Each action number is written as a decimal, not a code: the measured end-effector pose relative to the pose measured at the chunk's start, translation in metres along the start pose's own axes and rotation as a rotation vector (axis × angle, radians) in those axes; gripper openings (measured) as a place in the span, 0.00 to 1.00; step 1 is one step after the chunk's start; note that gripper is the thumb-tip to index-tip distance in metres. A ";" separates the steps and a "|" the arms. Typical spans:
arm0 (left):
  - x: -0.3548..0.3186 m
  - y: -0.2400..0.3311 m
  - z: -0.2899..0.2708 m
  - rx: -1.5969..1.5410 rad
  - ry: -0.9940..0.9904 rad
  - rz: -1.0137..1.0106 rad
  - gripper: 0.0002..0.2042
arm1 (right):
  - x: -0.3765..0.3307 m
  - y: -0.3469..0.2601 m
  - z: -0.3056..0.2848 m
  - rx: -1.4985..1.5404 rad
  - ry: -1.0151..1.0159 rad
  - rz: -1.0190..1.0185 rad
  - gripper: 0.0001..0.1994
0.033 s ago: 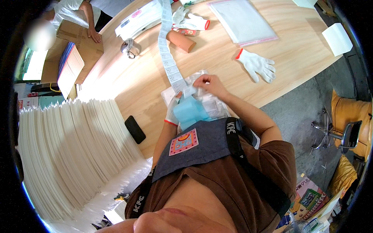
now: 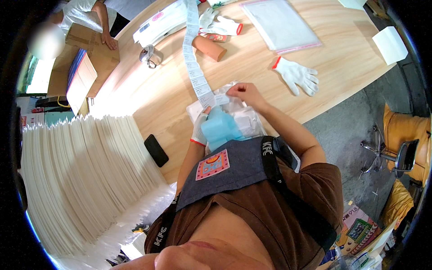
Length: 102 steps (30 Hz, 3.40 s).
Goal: The person places white gloves into a clear plastic bag, seals it, and then applies a blue adhesive label to the outside of the bag. The person repeats this process with a second set of gloves.
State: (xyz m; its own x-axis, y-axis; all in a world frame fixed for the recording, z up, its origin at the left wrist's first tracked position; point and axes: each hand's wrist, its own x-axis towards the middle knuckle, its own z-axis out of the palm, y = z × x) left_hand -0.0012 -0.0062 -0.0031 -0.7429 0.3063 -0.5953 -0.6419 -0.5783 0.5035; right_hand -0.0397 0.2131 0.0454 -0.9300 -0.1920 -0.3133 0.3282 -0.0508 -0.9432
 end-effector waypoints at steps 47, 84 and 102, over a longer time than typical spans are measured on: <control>-0.038 0.008 0.034 0.118 0.003 0.233 0.13 | -0.011 0.003 -0.013 -0.365 -0.030 -0.393 0.06; -0.001 -0.005 -0.003 -0.029 -0.004 0.013 0.11 | 0.023 0.008 -0.012 -0.100 -0.016 0.045 0.06; -0.005 -0.004 -0.001 -0.006 0.016 0.008 0.10 | 0.036 0.027 -0.001 -0.726 0.250 -0.214 0.05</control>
State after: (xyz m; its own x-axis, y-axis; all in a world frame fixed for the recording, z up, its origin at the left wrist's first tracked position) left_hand 0.0050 -0.0060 -0.0029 -0.7446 0.2900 -0.6013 -0.6351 -0.5852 0.5042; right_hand -0.0650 0.2058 0.0089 -0.9985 -0.0199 -0.0517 0.0291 0.6064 -0.7946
